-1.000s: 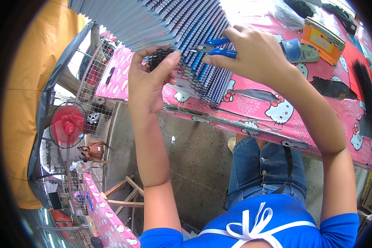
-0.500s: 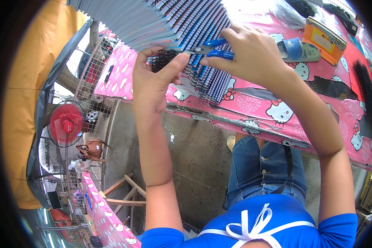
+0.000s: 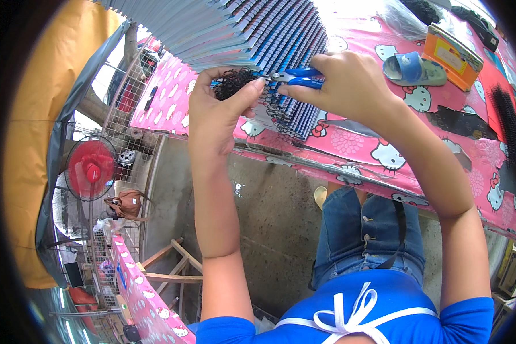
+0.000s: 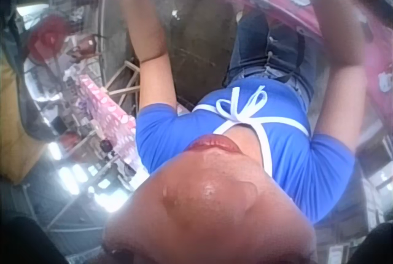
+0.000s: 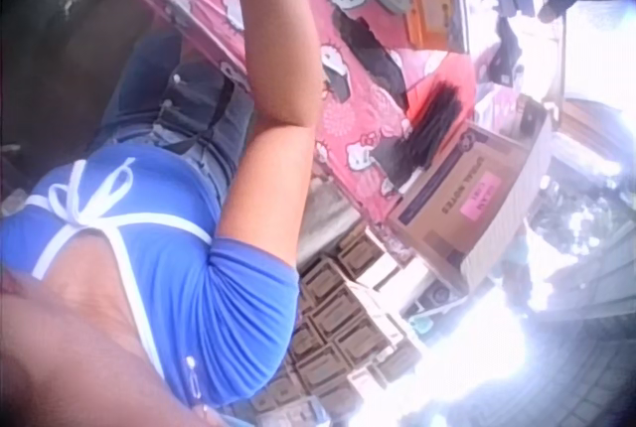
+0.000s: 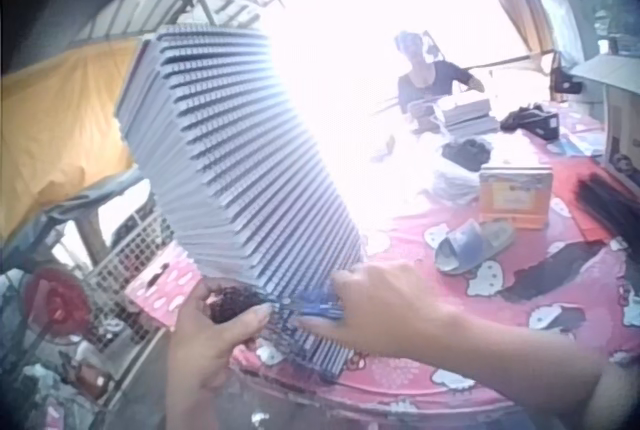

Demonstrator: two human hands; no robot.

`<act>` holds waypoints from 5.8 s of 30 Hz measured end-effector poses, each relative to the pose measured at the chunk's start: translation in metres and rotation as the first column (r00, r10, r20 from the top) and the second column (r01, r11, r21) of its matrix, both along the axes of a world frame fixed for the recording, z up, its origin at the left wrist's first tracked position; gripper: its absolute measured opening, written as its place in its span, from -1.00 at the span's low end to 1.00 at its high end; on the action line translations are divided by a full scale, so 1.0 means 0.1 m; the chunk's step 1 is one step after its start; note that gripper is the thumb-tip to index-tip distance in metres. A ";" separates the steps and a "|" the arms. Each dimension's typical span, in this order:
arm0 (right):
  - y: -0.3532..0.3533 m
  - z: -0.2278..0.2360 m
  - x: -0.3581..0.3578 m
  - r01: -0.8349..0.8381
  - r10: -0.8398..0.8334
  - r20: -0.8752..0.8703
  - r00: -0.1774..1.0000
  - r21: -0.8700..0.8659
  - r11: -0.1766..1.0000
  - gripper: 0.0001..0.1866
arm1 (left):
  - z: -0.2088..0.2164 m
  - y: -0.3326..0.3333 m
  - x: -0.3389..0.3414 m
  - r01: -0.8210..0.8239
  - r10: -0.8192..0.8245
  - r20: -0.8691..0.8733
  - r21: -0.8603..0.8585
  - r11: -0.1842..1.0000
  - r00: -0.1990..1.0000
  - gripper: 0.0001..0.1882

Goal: The person uses a blue hand tool to crimp the wire ends of a stack of spiral-bound notebooks on a table.

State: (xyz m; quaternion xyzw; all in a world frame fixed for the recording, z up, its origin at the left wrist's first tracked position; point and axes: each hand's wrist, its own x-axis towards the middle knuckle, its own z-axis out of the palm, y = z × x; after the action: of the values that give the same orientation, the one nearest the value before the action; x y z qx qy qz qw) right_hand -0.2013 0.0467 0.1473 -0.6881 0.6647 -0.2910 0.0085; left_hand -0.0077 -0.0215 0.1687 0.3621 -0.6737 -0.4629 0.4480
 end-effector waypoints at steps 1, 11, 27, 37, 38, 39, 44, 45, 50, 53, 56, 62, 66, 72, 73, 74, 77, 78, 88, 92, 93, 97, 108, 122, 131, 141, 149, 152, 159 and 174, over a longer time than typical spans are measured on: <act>0.03 -0.01 0.02 0.007 -0.007 -0.002 1.000 0.024 1.000 -0.33 | 0.00 -0.01 0.02 0.006 -0.005 -0.005 0.016 1.000 1.000 -0.46; -0.05 -0.19 -0.01 0.008 -0.032 -0.093 0.995 -0.253 0.967 -0.31 | -0.10 0.04 0.00 -0.016 0.015 0.010 0.057 0.998 1.000 -0.54; 0.03 -0.32 -0.08 -0.032 -0.038 -0.184 0.982 -0.366 0.930 -0.36 | -0.32 0.12 -0.01 -0.021 0.037 -0.137 0.117 0.993 0.990 -0.51; 0.02 -0.24 -0.09 -0.025 0.013 -0.094 0.996 -0.127 0.992 -0.35 | -0.28 0.13 -0.01 -0.097 0.097 -0.002 -0.004 0.995 0.995 -0.52; 0.05 -0.24 -0.07 -0.007 -0.003 -0.096 0.995 -0.105 0.994 -0.35 | -0.28 0.13 -0.01 -0.105 0.105 -0.014 0.011 0.994 0.994 -0.51; 0.07 -0.25 -0.07 0.012 -0.020 -0.098 0.995 -0.083 0.996 -0.35 | -0.27 0.13 0.01 -0.101 0.102 -0.034 0.043 0.994 0.994 -0.51; 0.01 -0.49 -0.14 -0.013 -0.051 -0.127 0.991 -0.463 0.886 -0.34 | -0.34 0.17 0.02 -0.067 0.084 -0.090 0.176 0.982 0.992 -0.49; -0.02 -0.53 -0.15 -0.045 -0.058 -0.149 0.987 -0.608 0.793 -0.33 | -0.35 0.19 -0.01 -0.071 0.084 -0.086 0.150 0.986 0.993 -0.49; 0.04 -0.36 0.01 0.025 -0.026 -0.044 0.999 -0.025 0.999 -0.34 | -0.42 0.15 -0.02 -0.115 0.114 -0.058 -0.016 0.993 0.992 -0.52; 0.11 -0.39 -0.01 0.025 -0.025 -0.023 0.999 0.002 1.000 -0.34 | -0.40 0.15 0.07 -0.104 0.119 -0.108 0.135 0.985 0.987 -0.53; 0.04 -0.59 -0.08 0.000 -0.028 -0.059 0.998 -0.433 0.901 -0.34 | -0.45 0.16 0.09 -0.121 0.147 -0.092 0.244 0.962 0.985 -0.54; -0.02 -0.48 0.04 0.008 -0.015 -0.045 0.999 -0.143 0.990 -0.35 | -0.54 0.21 0.02 -0.107 0.127 -0.125 0.159 0.981 0.984 -0.54; 0.15 -0.40 0.07 0.055 -0.051 -0.035 0.998 0.117 0.992 -0.37 | -0.57 0.16 0.10 -0.064 0.101 -0.171 0.206 0.976 0.980 -0.53; 0.09 -0.69 -0.06 0.007 -0.081 -0.133 0.988 -0.479 0.878 -0.38 | -0.57 0.23 -0.03 -0.091 0.112 -0.114 0.172 0.981 0.987 -0.57; 0.08 -0.65 0.01 0.008 -0.050 -0.100 0.994 -0.382 0.924 -0.38 | -0.60 0.23 -0.04 -0.101 0.118 -0.109 0.150 0.984 0.987 -0.57; 0.08 -0.59 0.06 0.027 -0.041 -0.077 0.996 -0.176 0.984 -0.38 | -0.62 0.23 -0.03 -0.109 0.123 -0.105 0.128 0.986 0.987 -0.58; 0.13 -0.45 0.09 0.047 -0.041 -0.035 0.999 0.214 0.976 -0.38 | -0.68 0.17 0.05 -0.022 0.066 -0.217 0.198 0.980 0.974 -0.56; 0.17 -0.48 0.07 0.048 -0.042 -0.036 0.998 0.174 0.984 -0.38 | -0.67 0.16 0.07 -0.039 0.083 -0.198 0.217 0.975 0.977 -0.55; 0.11 -0.56 0.10 0.046 -0.049 0.011 0.999 0.191 0.981 -0.36 | -0.70 0.21 0.02 -0.036 0.068 -0.175 0.177 0.984 0.982 -0.48; 0.21 -0.60 0.05 0.059 -0.055 -0.036 0.998 0.132 0.990 -0.36 | -0.73 0.19 0.10 -0.053 0.088 -0.162 0.210 0.976 0.983 -0.47; 0.23 -0.66 0.01 0.061 -0.060 -0.049 0.997 0.007 0.998 -0.35 | -0.72 0.21 0.09 -0.069 0.099 -0.139 0.208 0.976 0.985 -0.48; 0.13 -0.85 -0.03 0.010 -0.076 -0.160 0.984 -0.376 0.926 -0.34 | -0.69 0.30 -0.05 -0.118 0.130 -0.071 0.152 0.981 0.989 -0.51; 0.21 -0.88 0.01 0.057 -0.074 -0.086 0.994 -0.180 0.982 -0.38 | -0.83 0.12 0.16 -0.101 0.151 -0.125 0.336 0.937 0.981 -0.51; 0.16 -0.98 0.06 0.071 -0.086 -0.041 0.995 -0.278 0.958 -0.40 | -0.94 0.13 0.18 -0.082 0.139 -0.151 0.334 0.939 0.979 -0.49; 0.14 -0.93 0.15 0.025 -0.024 -0.013 1.000 0.109 0.994 -0.37 | -1.04 0.09 0.19 -0.105 0.151 -0.131 0.301 0.948 0.980 -0.52; 0.10 -0.87 0.20 -0.019 0.025 -0.050 0.998 0.134 0.991 -0.40 | -1.15 0.14 0.18 -0.063 0.130 -0.161 0.365 0.929 0.978 -0.54; 0.10 -1.10 0.02 -0.059 -0.039 -0.244 0.969 -0.379 0.924 -0.36 | -1.18 0.22 0.16 -0.050 0.169 -0.231 0.448 0.893 0.958 -0.56; 0.08 -1.05 0.11 -0.022 0.021 -0.100 0.995 -0.013 1.000 -0.38 | -1.23 0.25 0.09 -0.053 0.147 -0.223 0.380 0.924 0.964 -0.54; 0.17 -1.02 0.04 -0.032 0.031 -0.099 0.995 -0.007 0.999 -0.42 | -1.32 0.22 0.16 -0.068 0.218 -0.289 0.454 0.888 0.932 -0.49; 0.16 -1.22 -0.04 -0.075 0.017 -0.221 0.975 -0.257 0.963 -0.46 | -1.47 0.33 0.07 -0.076 0.232 -0.327 0.427 0.901 0.916 -0.42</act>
State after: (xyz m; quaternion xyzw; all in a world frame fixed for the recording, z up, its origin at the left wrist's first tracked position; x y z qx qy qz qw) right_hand -0.2050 0.0626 0.0252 -0.7260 0.6006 -0.2999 -0.1491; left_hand -0.0004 0.0116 0.0216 0.4061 -0.4349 -0.6146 0.5179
